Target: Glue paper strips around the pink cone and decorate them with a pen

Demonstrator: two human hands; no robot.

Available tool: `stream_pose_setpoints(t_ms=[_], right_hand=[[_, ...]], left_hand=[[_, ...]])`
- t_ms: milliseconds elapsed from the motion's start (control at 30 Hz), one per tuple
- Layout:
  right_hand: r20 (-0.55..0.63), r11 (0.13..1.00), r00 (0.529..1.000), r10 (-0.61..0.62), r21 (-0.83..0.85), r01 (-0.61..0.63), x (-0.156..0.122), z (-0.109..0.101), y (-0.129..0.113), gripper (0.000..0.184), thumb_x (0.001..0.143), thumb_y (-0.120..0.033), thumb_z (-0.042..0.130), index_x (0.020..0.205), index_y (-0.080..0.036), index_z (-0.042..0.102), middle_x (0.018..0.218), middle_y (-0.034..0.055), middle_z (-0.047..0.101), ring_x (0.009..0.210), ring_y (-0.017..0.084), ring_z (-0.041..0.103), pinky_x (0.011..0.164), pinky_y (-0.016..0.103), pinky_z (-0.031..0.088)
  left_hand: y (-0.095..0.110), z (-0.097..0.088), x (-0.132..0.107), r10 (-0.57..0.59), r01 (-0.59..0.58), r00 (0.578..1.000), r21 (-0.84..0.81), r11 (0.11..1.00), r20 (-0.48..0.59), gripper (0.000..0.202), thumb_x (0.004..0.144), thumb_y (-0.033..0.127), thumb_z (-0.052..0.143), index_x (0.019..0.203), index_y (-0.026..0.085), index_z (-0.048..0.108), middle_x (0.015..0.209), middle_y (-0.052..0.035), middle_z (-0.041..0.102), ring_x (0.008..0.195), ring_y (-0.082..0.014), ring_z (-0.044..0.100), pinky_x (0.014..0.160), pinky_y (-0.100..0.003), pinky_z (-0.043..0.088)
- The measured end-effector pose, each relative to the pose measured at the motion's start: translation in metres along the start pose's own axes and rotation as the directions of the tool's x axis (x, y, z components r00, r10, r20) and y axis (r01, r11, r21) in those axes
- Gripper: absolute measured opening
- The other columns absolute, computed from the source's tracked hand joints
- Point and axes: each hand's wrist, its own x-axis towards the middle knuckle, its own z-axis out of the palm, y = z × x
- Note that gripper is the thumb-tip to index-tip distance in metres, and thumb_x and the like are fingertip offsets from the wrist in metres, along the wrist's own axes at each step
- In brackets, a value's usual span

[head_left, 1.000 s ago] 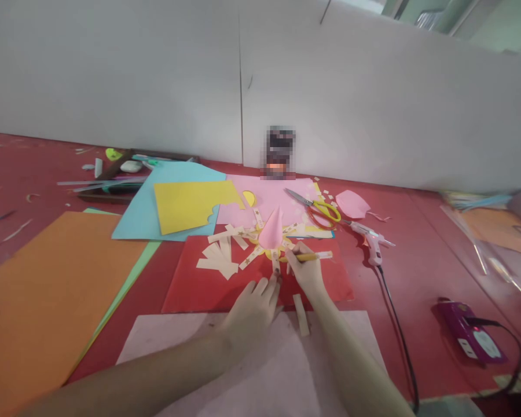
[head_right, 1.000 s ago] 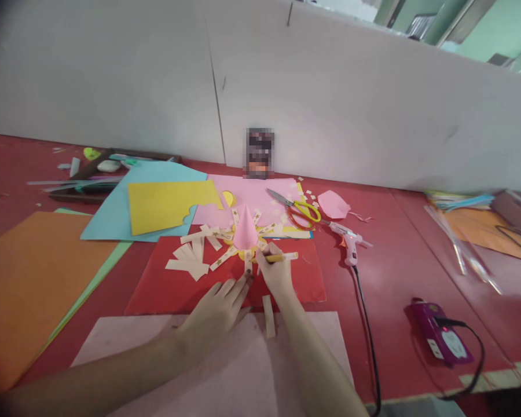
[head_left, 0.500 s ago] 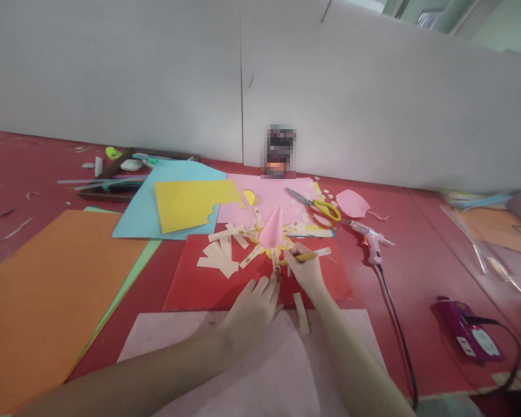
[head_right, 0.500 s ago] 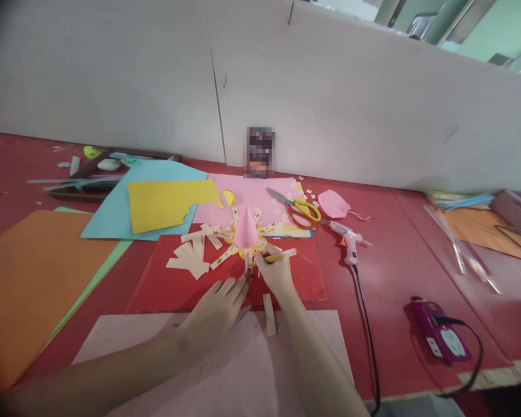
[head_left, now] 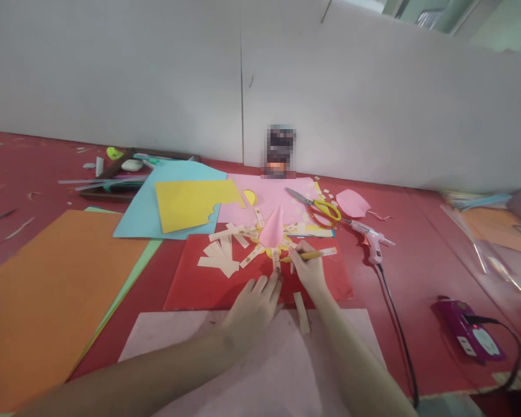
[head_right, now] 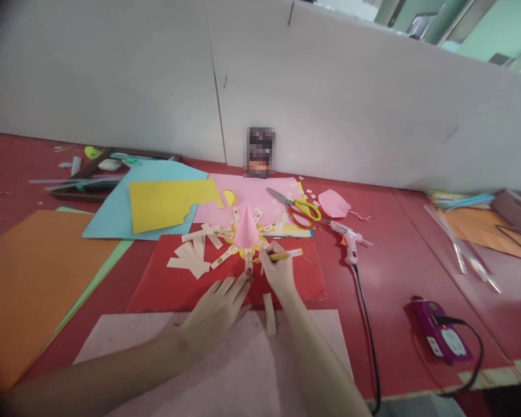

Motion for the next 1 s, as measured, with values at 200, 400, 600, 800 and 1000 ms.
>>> stream_pose_setpoints(t_ms=[200, 400, 600, 800, 1000], right_hand=[[-0.011, 1.000, 1.000, 0.015, -0.008, -0.015, -0.004, -0.002, -0.004, 0.034, 0.080, -0.039, 0.052, 0.054, -0.022, 0.038, 0.034, -0.0086, 0.040, 0.032, 0.008, 0.039, 0.040, 0.020, 0.031], [0.006, 0.995, 0.996, 0.092, 0.030, -0.092, -0.010, -0.006, -0.002, 0.032, 0.082, -0.041, 0.050, 0.058, -0.021, 0.044, 0.035, -0.0081, 0.042, 0.030, 0.007, 0.039, 0.037, 0.020, 0.029], [-0.030, 0.994, 0.996, 0.083, 0.076, -0.080, -0.017, -0.003, 0.000, 0.032, 0.083, -0.040, 0.048, 0.057, -0.021, 0.042, 0.038, -0.0085, 0.040, 0.032, 0.007, 0.038, 0.038, 0.020, 0.029], [-0.048, 1.000, 0.999, 0.005, -0.031, -0.006, -0.022, 0.002, 0.001, 0.035, 0.080, -0.042, 0.052, 0.056, -0.021, 0.038, 0.041, -0.0081, 0.038, 0.038, 0.007, 0.037, 0.042, 0.021, 0.031], [-0.029, 0.998, 0.999, -0.020, -0.068, 0.018, -0.020, 0.002, 0.003, 0.037, 0.079, -0.042, 0.054, 0.056, -0.022, 0.034, 0.044, -0.0089, 0.032, 0.040, 0.007, 0.031, 0.042, 0.021, 0.028]], left_hand=[[0.009, 0.002, -0.007, 0.007, -0.006, 1.000, 0.072, 0.997, -0.016, 0.048, 0.079, 0.002, 0.034, 0.123, 0.008, 0.049, 0.127, -0.0118, 0.052, 0.099, -0.0232, 0.053, 0.079, -0.037, 0.045], [0.013, 0.003, -0.009, 0.039, -0.037, 0.999, 0.090, 0.995, -0.023, 0.047, 0.079, 0.003, 0.033, 0.122, 0.007, 0.051, 0.121, -0.0125, 0.057, 0.101, -0.0232, 0.054, 0.080, -0.035, 0.046], [0.012, 0.005, -0.007, 0.054, -0.049, 0.997, 0.089, 0.995, -0.050, 0.043, 0.081, 0.003, 0.034, 0.120, 0.006, 0.051, 0.118, -0.0140, 0.058, 0.101, -0.0234, 0.055, 0.079, -0.035, 0.047], [0.011, 0.008, -0.007, 0.064, -0.058, 0.995, 0.088, 0.994, -0.074, 0.040, 0.082, 0.004, 0.036, 0.119, 0.005, 0.052, 0.115, -0.0146, 0.059, 0.102, -0.0238, 0.054, 0.081, -0.036, 0.046], [0.010, 0.008, -0.008, 0.072, -0.064, 0.994, 0.095, 0.993, -0.081, 0.039, 0.083, 0.005, 0.035, 0.117, 0.005, 0.052, 0.117, -0.0142, 0.058, 0.101, -0.0230, 0.054, 0.082, -0.035, 0.045]])
